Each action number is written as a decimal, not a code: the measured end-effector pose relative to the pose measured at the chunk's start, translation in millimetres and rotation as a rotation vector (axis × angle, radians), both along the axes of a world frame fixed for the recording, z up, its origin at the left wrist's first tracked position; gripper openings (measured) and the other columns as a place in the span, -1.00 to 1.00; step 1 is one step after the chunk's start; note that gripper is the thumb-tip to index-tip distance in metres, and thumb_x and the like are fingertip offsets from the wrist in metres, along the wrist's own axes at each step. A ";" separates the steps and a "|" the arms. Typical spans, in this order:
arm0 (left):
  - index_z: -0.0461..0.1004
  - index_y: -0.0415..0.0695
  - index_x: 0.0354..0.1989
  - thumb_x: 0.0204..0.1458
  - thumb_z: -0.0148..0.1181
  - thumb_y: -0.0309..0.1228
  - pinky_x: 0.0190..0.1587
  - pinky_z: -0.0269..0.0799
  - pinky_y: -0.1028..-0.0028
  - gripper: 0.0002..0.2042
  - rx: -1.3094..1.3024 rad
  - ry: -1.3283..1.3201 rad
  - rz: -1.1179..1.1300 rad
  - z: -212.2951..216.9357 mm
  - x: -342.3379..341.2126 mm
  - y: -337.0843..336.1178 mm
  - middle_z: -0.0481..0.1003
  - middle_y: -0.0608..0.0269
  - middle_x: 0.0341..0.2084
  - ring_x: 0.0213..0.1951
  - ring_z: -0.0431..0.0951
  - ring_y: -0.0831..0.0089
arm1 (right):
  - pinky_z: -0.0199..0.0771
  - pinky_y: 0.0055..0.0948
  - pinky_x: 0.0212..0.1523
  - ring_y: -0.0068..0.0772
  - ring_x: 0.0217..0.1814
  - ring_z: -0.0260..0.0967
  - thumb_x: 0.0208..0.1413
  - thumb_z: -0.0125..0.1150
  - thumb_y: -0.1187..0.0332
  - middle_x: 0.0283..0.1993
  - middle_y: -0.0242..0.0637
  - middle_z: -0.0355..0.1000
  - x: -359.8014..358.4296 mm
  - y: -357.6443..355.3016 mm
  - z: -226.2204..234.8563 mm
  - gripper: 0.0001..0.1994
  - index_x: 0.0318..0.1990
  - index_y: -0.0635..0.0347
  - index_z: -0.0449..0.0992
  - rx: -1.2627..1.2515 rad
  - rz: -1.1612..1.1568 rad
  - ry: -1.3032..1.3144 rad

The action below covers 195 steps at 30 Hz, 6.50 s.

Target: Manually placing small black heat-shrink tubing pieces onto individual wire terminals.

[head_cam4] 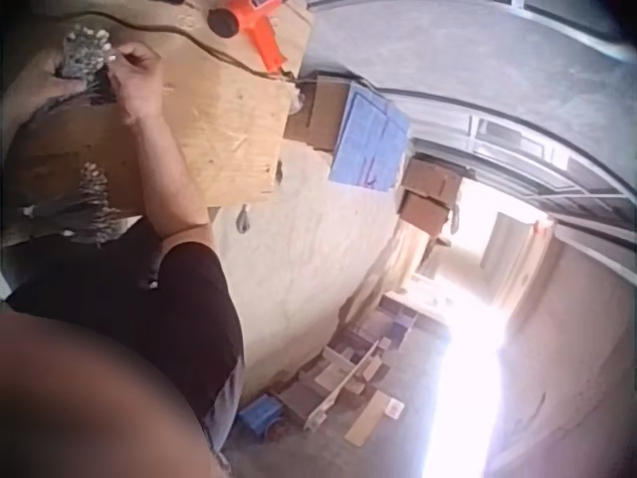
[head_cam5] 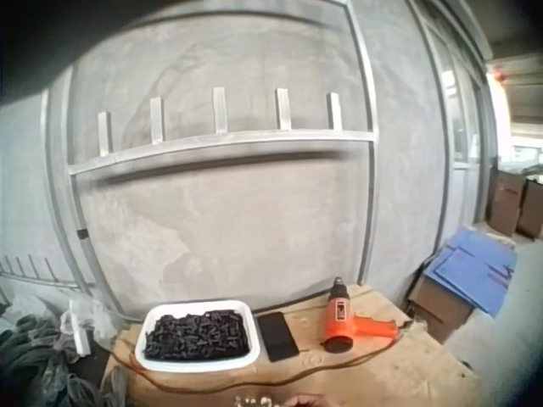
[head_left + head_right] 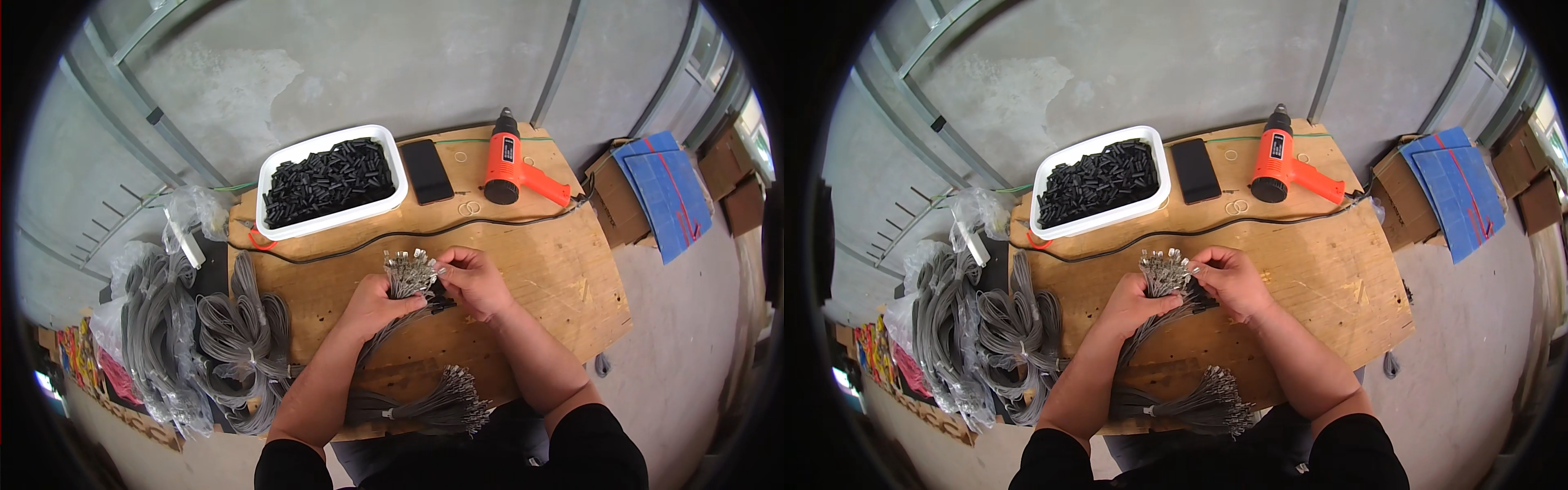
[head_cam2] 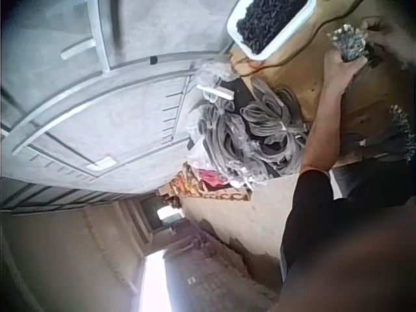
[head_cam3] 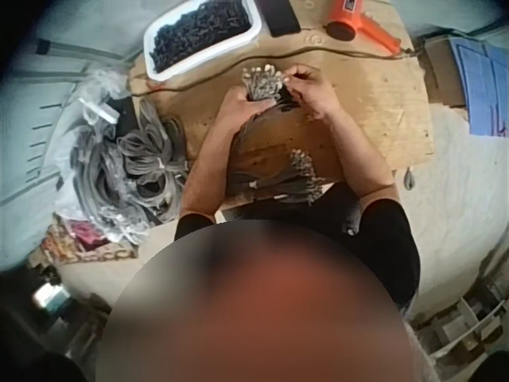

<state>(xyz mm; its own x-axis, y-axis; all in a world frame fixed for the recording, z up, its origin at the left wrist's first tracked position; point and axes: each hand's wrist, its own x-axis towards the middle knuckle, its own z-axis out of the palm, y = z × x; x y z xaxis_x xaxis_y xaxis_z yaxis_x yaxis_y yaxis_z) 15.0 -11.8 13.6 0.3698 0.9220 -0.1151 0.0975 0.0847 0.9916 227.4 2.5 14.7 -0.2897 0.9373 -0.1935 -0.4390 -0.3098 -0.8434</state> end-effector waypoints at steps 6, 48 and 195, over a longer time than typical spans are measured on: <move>0.61 -0.22 -0.31 -0.02 0.41 -0.49 -0.36 0.39 0.60 -0.87 -0.203 -0.109 0.048 -1.6 -6.7 5.0 0.57 0.42 -0.47 -0.42 0.48 0.68 | 0.02 -0.70 -0.61 -0.76 -0.60 0.10 0.18 0.25 0.49 -0.48 -0.50 0.35 7.4 -1.2 16.1 -0.93 -0.21 0.26 0.54 -0.097 0.108 -0.014; 0.56 -0.25 -0.26 0.05 0.33 -0.45 -0.38 0.36 0.59 -0.85 -0.208 -0.200 0.160 -2.2 -4.6 5.0 0.54 0.32 -0.47 -0.46 0.46 0.62 | 0.51 -0.56 -0.19 -0.28 -0.19 0.44 0.24 -0.01 0.55 -0.13 -0.14 0.44 18.8 14.2 7.8 -0.90 -0.16 0.37 0.41 -0.317 -0.156 0.449; 0.51 -0.22 -0.26 0.08 0.33 -0.46 -0.33 0.44 0.47 -0.86 -0.163 -0.329 0.084 -5.3 -7.0 1.1 0.55 0.27 -0.44 -0.43 0.53 0.47 | 0.39 -0.63 -0.22 -0.71 -0.29 0.34 0.14 0.32 0.48 -0.34 -0.48 0.48 -1.2 -1.9 -5.1 -0.92 -0.24 0.23 0.54 0.182 0.121 -0.228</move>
